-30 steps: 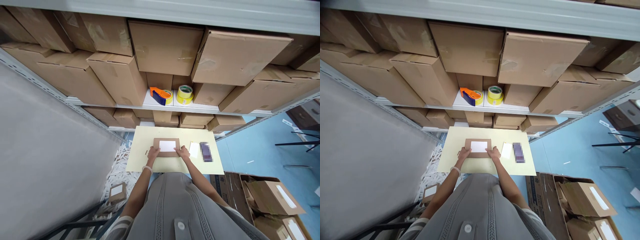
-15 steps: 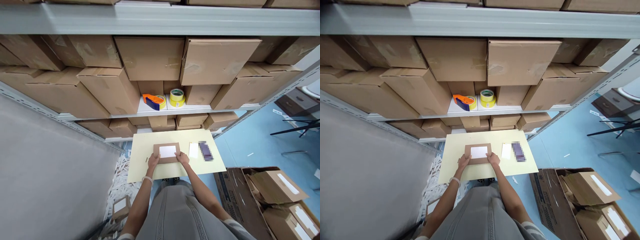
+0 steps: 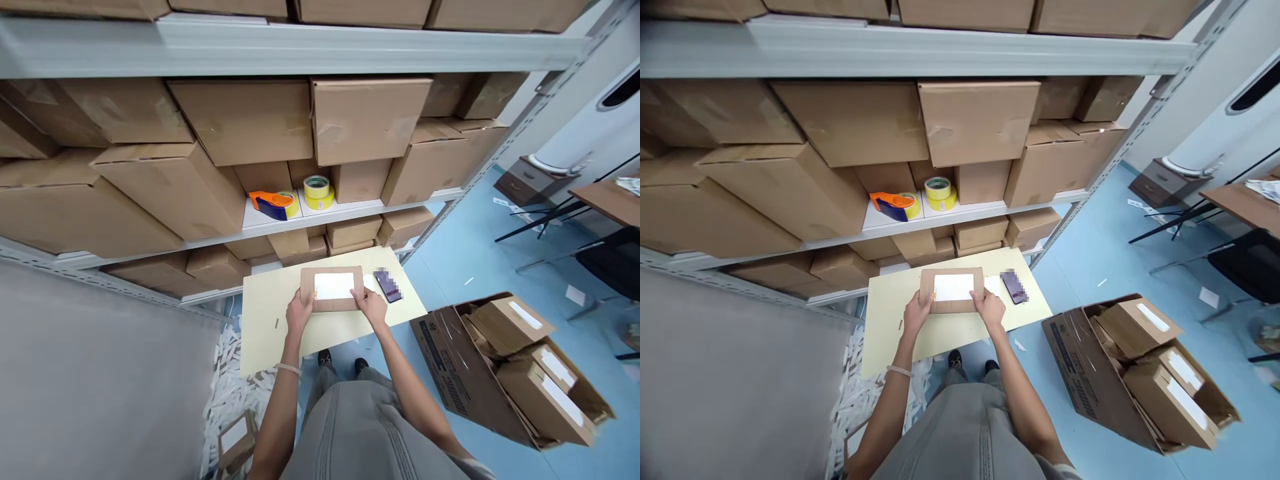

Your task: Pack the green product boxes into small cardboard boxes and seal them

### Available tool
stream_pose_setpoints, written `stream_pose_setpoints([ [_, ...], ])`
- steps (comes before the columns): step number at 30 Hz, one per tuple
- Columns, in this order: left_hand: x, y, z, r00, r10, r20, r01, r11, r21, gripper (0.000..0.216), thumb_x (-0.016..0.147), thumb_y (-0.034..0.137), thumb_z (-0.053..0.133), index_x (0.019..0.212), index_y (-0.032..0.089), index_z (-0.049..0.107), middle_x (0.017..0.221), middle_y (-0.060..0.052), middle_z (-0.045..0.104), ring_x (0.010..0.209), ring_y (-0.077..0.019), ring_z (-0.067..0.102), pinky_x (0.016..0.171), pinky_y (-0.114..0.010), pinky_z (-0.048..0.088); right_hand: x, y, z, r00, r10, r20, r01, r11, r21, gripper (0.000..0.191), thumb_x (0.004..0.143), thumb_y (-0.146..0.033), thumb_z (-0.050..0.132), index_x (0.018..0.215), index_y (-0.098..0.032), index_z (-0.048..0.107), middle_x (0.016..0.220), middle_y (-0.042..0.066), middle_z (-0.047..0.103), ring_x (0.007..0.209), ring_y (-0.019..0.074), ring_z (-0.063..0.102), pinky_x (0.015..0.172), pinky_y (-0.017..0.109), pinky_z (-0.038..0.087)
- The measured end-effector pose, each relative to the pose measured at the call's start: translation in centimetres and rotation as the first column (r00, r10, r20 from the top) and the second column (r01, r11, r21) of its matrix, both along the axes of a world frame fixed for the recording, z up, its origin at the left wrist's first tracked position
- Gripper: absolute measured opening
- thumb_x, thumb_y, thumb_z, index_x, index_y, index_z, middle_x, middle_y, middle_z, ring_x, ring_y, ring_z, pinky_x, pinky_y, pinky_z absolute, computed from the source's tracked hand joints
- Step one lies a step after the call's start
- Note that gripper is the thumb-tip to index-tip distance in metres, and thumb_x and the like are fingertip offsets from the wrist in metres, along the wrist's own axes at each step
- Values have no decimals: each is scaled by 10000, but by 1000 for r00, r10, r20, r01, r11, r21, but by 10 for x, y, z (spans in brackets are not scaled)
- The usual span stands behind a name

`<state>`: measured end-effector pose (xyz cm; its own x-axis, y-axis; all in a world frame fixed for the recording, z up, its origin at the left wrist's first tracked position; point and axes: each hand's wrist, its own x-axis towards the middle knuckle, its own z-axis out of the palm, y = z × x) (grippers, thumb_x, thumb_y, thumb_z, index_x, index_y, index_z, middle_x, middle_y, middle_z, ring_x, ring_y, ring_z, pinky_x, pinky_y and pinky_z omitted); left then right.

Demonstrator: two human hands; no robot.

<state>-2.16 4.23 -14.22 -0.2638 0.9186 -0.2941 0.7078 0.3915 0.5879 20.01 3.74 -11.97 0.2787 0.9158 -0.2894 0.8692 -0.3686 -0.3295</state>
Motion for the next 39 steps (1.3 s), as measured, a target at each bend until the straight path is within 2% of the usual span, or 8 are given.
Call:
stream_pose_setpoints([
  [5, 31, -31, 30, 999, 40, -35, -36, 995, 95, 567, 904, 525, 457, 1362, 192, 490, 1216, -122, 676, 1109, -290, 630, 869, -346, 478, 29, -21, 28, 1000, 15, -5, -15, 998, 68, 615, 905, -697, 341, 1233, -278, 648, 993, 115, 733, 974, 273, 678, 791, 316, 466],
  [9, 71, -66, 40, 995, 85, -49, -80, 992, 99, 565, 898, 531, 463, 1348, 193, 511, 1183, -139, 688, 1077, -316, 643, 849, -368, 483, 67, -50, 35, 999, 36, -5, -36, 997, 71, 595, 907, -683, 363, 1189, -261, 674, 975, 118, 735, 961, 277, 681, 771, 309, 464],
  [12, 110, -97, 36, 994, 96, -53, -90, 991, 101, 563, 899, 526, 466, 1351, 193, 511, 1189, -144, 686, 1077, -322, 644, 842, -371, 485, 106, -80, 32, 999, 42, 8, -43, 997, 64, 589, 911, -674, 370, 1195, -254, 669, 987, 122, 736, 968, 278, 679, 774, 307, 461],
  [16, 160, -144, 20, 996, 83, -39, -80, 994, 80, 554, 903, 513, 473, 1344, 180, 518, 1202, -146, 680, 1086, -312, 642, 835, -355, 486, 156, -125, 22, 998, 52, 27, -53, 998, 40, 597, 914, -676, 362, 1215, -255, 660, 991, 125, 737, 962, 281, 682, 766, 308, 462],
  [20, 192, -190, 8, 995, 88, -43, -87, 996, 24, 529, 913, 492, 466, 1321, 162, 538, 1153, -151, 698, 1051, -309, 657, 818, -353, 488, 189, -164, 15, 995, 87, 46, -86, 996, -7, 598, 908, -681, 365, 1193, -255, 674, 976, 138, 737, 950, 293, 686, 765, 326, 467],
  [32, 236, -282, 22, 991, 89, -99, -82, 994, 69, 521, 912, 485, 481, 1311, 158, 553, 1122, -154, 708, 1035, -319, 663, 810, -361, 490, 236, -247, 24, 992, 128, -11, -128, 991, 43, 570, 912, -665, 380, 1186, -267, 682, 948, 114, 739, 936, 277, 687, 738, 288, 460],
  [35, 244, -316, 19, 993, 97, -73, -91, 992, 87, 515, 912, 462, 492, 1328, 162, 541, 1159, -148, 698, 1060, -309, 658, 823, -349, 491, 244, -274, 22, 991, 134, -6, -134, 990, 36, 564, 914, -661, 379, 1203, -278, 675, 962, 109, 740, 946, 281, 686, 743, 294, 466],
  [39, 256, -376, 10, 982, 180, -51, -178, 983, 41, 532, 906, 473, 501, 1356, 190, 521, 1181, -134, 693, 1069, -302, 657, 820, -340, 495, 254, -324, 17, 984, 178, -8, -178, 984, 4, 558, 908, -665, 383, 1223, -300, 664, 996, 104, 740, 968, 285, 684, 771, 309, 472],
])
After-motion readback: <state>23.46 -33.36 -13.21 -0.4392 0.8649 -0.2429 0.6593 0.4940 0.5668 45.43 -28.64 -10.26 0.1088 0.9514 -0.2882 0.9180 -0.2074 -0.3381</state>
